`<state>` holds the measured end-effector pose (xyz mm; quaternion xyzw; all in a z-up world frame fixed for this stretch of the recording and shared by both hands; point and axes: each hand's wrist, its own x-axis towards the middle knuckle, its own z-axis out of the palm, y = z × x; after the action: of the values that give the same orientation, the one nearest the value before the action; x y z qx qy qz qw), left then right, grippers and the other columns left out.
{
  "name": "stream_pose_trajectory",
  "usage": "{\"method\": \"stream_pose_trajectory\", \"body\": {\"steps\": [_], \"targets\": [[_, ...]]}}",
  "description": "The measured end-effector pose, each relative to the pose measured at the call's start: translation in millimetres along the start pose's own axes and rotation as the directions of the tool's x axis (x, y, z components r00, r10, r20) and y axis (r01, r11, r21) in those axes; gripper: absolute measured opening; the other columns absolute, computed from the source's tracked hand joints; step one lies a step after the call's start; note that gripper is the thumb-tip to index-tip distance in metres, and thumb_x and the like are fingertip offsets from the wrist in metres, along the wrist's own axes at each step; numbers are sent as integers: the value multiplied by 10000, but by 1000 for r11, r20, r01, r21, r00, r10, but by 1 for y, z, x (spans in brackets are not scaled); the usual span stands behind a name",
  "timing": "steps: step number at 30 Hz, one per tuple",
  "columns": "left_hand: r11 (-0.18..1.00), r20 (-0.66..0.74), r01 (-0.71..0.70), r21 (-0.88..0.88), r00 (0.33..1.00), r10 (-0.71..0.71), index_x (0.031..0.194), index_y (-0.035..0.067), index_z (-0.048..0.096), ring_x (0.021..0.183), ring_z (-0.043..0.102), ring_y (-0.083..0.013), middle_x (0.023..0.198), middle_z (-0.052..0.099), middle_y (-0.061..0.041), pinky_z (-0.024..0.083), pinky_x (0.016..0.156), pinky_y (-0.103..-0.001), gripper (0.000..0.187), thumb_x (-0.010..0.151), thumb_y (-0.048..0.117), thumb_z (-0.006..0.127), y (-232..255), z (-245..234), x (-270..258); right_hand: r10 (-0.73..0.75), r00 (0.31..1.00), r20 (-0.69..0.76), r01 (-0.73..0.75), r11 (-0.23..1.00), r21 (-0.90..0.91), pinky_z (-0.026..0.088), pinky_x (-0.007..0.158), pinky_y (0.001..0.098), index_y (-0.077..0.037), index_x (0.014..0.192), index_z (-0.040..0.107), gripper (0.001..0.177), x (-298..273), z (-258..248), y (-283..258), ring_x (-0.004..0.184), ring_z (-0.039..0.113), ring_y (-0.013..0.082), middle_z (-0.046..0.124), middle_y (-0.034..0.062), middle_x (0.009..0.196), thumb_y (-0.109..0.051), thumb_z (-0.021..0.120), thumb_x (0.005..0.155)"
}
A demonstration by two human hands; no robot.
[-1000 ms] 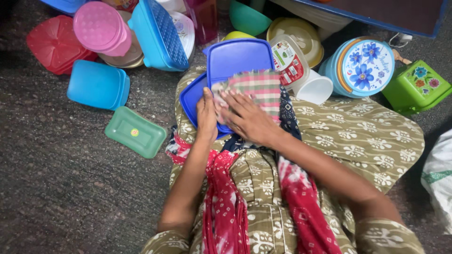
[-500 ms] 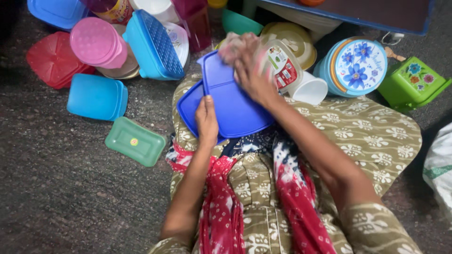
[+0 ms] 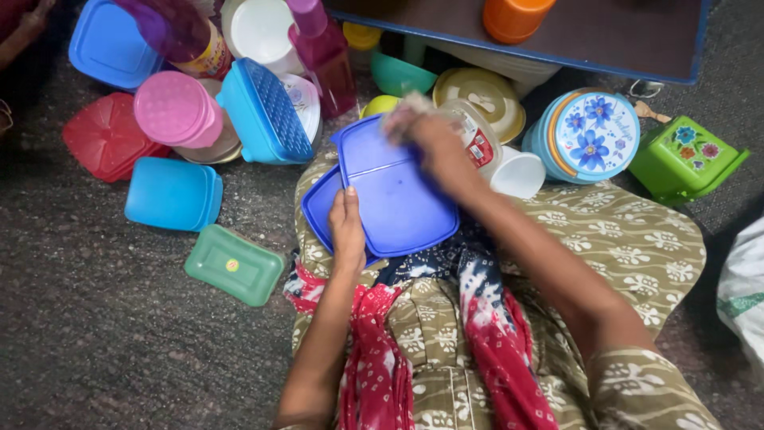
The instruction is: The person sits on the floor and wipes various plastic containers and lids with a cloth. They handle bowls, rectangular containers, and a water bottle, wiping each item individually and stacking them on a nearby table.
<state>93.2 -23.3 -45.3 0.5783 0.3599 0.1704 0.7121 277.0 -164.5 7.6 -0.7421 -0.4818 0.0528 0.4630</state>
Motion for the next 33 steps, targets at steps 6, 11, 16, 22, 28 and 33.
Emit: {"method": "stream_pose_trajectory", "body": {"steps": [6,11,16,22,28,33], "targets": [[992,-4,-74,106,997,75,1026,16,605,793,534,-117,854,602,-36,472,724,-306,327,1113,286,443,-4,-3,-2,327,852,-408,-53,831,554,557,999,327,-39,1384,573,269,50,-86,-35,1110,631,168,660,88,1239,-106,575,1123],[982,51,-118,-148,991,126,1176,54,591,951,557,-106,1037,621,-14,467,848,-288,281,1115,267,420,-11,-1,1,554,828,-85,-269,526,807,513,1063,342,-60,1346,566,288,28,-14,-130,1198,620,174,650,57,1299,-114,596,1064],[982,51,-70,-174,995,80,1109,55,580,868,497,-110,934,537,1,426,763,-301,279,1136,285,423,-14,-11,-2,608,763,220,-374,137,917,487,1074,310,-62,1382,558,383,-12,34,-140,1213,612,167,649,44,1316,-102,579,1001],[985,-23,-126,122,991,130,1030,24,582,773,438,-124,816,472,-29,411,694,-317,341,1149,308,436,-17,-7,3,345,917,-198,-339,938,64,489,1103,384,-50,1351,572,358,-10,17,-81,1243,617,286,622,136,1362,-125,554,1001],[997,-19,-70,43,997,71,1025,31,595,756,474,-108,815,526,-15,419,664,-310,337,1107,311,427,-9,-7,2,-160,981,108,192,852,-486,397,1114,541,-115,1313,574,420,-26,60,-81,1352,491,437,533,219,1446,-213,622,907],[980,-22,-154,128,987,158,1003,20,586,759,485,-102,806,545,-16,438,681,-303,339,1113,307,444,-10,-2,-1,92,992,-82,-110,959,-261,445,1135,495,-59,1410,551,439,-3,30,-43,1363,509,416,526,248,1467,-44,603,974]]}}
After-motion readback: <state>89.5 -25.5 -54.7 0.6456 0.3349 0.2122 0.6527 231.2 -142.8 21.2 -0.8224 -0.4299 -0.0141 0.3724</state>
